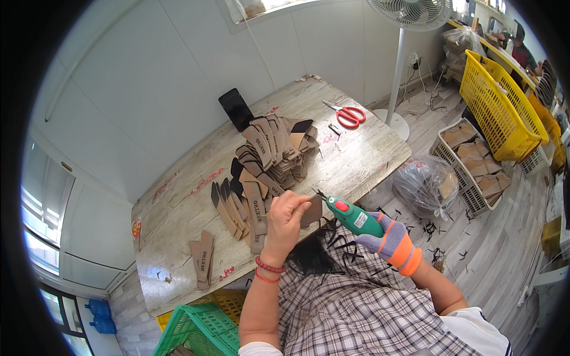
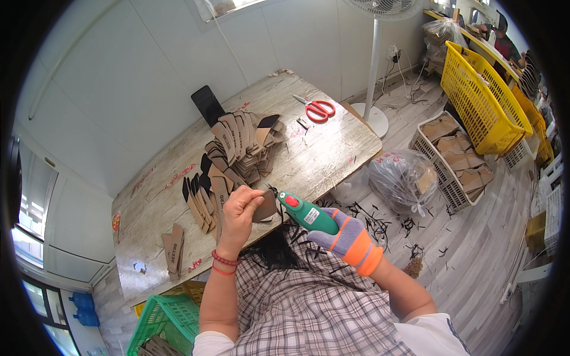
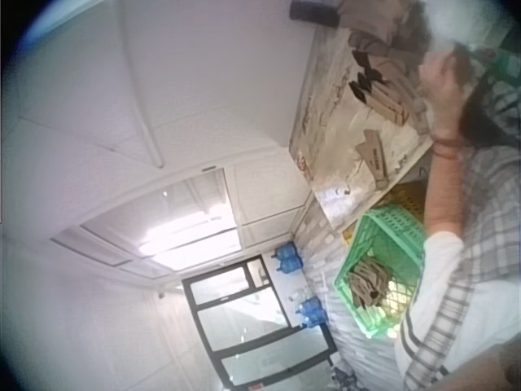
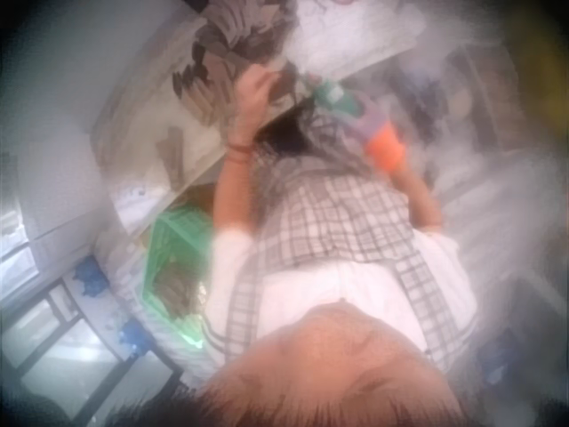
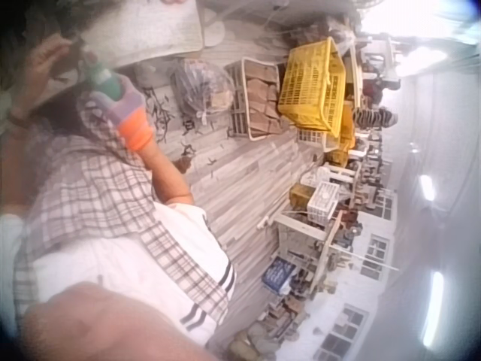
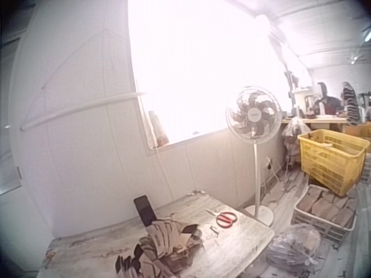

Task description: The person uses a rotary tool to trim the edges of small cardboard pieces labeled 'BEETRO' at a workbench. They handle each piece one at a time, rotating it while trimming, and place finished pieces into a green crate below.

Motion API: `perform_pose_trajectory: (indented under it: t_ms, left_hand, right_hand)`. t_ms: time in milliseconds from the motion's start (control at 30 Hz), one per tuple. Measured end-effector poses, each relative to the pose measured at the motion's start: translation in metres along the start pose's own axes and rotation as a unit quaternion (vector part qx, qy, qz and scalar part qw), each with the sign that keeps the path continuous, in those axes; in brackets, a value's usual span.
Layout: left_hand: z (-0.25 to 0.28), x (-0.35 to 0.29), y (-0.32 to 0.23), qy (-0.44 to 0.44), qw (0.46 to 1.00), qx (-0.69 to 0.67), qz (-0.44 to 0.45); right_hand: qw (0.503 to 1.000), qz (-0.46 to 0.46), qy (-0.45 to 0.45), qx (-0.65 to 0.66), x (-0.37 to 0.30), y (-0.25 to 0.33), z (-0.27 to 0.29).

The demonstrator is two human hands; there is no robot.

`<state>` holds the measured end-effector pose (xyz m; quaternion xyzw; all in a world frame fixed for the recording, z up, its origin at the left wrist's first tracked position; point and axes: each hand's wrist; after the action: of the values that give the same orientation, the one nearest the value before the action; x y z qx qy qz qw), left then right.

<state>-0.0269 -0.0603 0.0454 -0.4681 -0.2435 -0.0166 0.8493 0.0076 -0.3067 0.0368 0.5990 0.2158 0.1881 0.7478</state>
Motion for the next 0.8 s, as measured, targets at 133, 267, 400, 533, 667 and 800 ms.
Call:
perform_pose_trajectory:
  t_ms: [133,267,400,533,667,800]
  left_hand:
    - [0.015,0.013,-0.007,0.046,0.989,0.113,-0.088]
    - [0.022,0.022,-0.016,0.068,0.979,0.147,-0.125]
    - [0.028,0.03,-0.022,0.099,0.962,0.189,-0.17]
    - [0.031,0.032,-0.024,0.12,0.957,0.197,-0.176]
    - [0.033,0.028,-0.023,0.16,0.956,0.192,-0.15]
    - [0.069,0.007,0.004,0.052,0.994,0.078,0.053]
  right_hand:
    - [0.999,0.01,0.0,-0.037,0.0,-0.003,0.003]
    - [0.997,0.01,0.007,-0.072,0.0,-0.003,0.006]
    - [0.997,0.008,0.012,-0.07,-0.001,-0.005,0.007]
    - [0.997,0.033,0.016,-0.066,0.0,-0.009,0.005]
    - [0.997,0.003,0.039,-0.064,0.002,0.0,0.001]
    - [0.999,-0.03,0.021,-0.011,0.0,-0.003,-0.002]
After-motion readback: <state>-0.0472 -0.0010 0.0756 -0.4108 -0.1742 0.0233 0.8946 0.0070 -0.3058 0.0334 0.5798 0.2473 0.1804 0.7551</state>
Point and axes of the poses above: each hand's wrist, its own x-axis towards the middle knuckle, its own z-axis out of the back of the hand, y = z × x, and after that the axes turned 4 degrees about -x, right-handed
